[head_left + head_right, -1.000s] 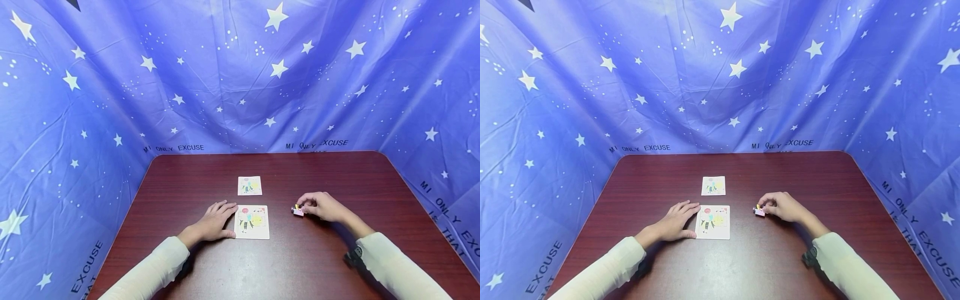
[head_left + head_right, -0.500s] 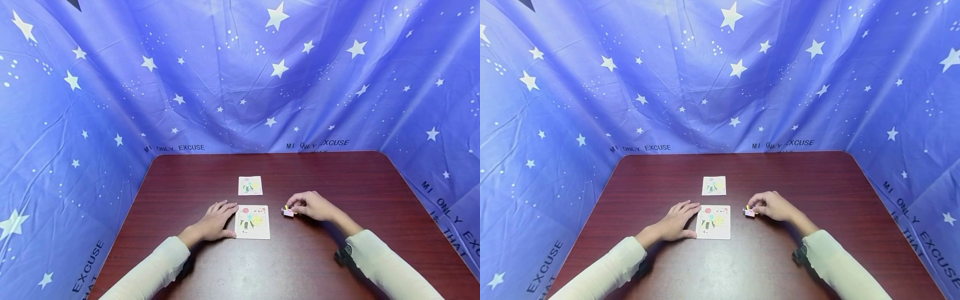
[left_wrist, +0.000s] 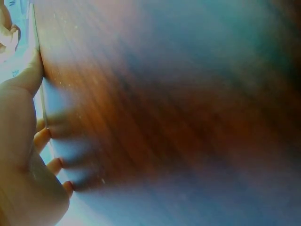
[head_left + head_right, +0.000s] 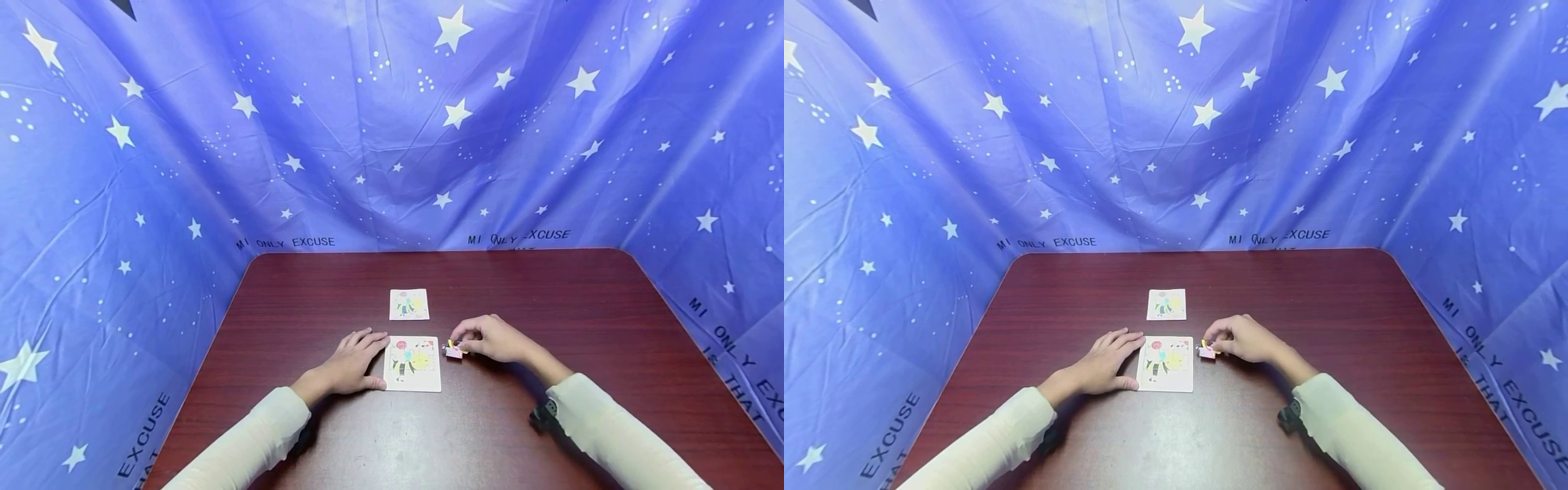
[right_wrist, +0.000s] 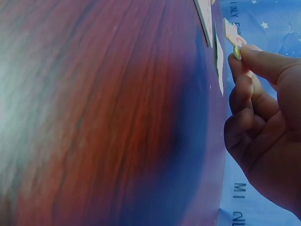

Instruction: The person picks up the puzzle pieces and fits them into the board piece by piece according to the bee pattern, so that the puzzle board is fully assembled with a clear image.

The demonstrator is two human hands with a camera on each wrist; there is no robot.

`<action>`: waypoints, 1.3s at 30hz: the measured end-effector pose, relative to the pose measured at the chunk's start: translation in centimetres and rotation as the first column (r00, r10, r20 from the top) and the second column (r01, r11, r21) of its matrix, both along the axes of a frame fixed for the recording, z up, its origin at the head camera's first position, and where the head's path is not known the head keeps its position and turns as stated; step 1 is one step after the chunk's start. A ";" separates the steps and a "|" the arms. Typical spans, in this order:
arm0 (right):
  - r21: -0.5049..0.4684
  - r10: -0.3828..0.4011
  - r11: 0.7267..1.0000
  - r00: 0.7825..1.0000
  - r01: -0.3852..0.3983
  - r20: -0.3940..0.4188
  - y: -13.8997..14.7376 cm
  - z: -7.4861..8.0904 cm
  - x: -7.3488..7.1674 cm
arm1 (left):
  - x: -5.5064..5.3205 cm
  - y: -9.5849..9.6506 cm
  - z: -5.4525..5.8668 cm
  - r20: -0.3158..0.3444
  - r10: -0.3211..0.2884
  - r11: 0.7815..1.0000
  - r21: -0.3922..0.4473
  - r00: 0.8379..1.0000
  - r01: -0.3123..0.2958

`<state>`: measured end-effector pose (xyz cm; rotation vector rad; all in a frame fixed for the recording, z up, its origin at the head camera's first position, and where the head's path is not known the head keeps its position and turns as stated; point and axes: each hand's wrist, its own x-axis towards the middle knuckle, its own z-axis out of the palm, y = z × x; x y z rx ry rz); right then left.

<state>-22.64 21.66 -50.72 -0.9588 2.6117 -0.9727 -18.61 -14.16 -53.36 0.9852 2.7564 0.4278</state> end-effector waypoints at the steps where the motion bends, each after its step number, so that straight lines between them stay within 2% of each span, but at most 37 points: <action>1: -0.001 0.003 1.000 1.000 -0.003 0.004 -0.2 0.0 0.0 | 0.0 0.0 0.0 0.001 0.000 1.000 0.003 1.000 0.000; 9: -0.034 0.060 0.998 0.998 -0.059 0.025 -2.1 -0.2 0.0 | 0.1 0.0 -0.1 -0.002 0.001 1.000 0.009 1.000 -0.001; 17: -0.043 0.075 0.996 0.997 -0.073 0.034 -3.4 -0.4 0.1 | 0.0 0.0 -0.3 0.003 0.001 1.000 0.008 1.000 -0.001; 29: -0.019 0.135 0.991 0.990 -0.135 0.035 -5.4 -0.7 0.8 | -0.1 -0.1 -0.3 0.005 0.002 1.000 0.002 1.000 -0.002; 39: 0.033 0.228 0.973 0.973 -0.229 0.018 -7.6 -0.9 1.5 | 0.0 -0.1 -0.1 0.004 0.001 1.000 0.003 1.000 -0.001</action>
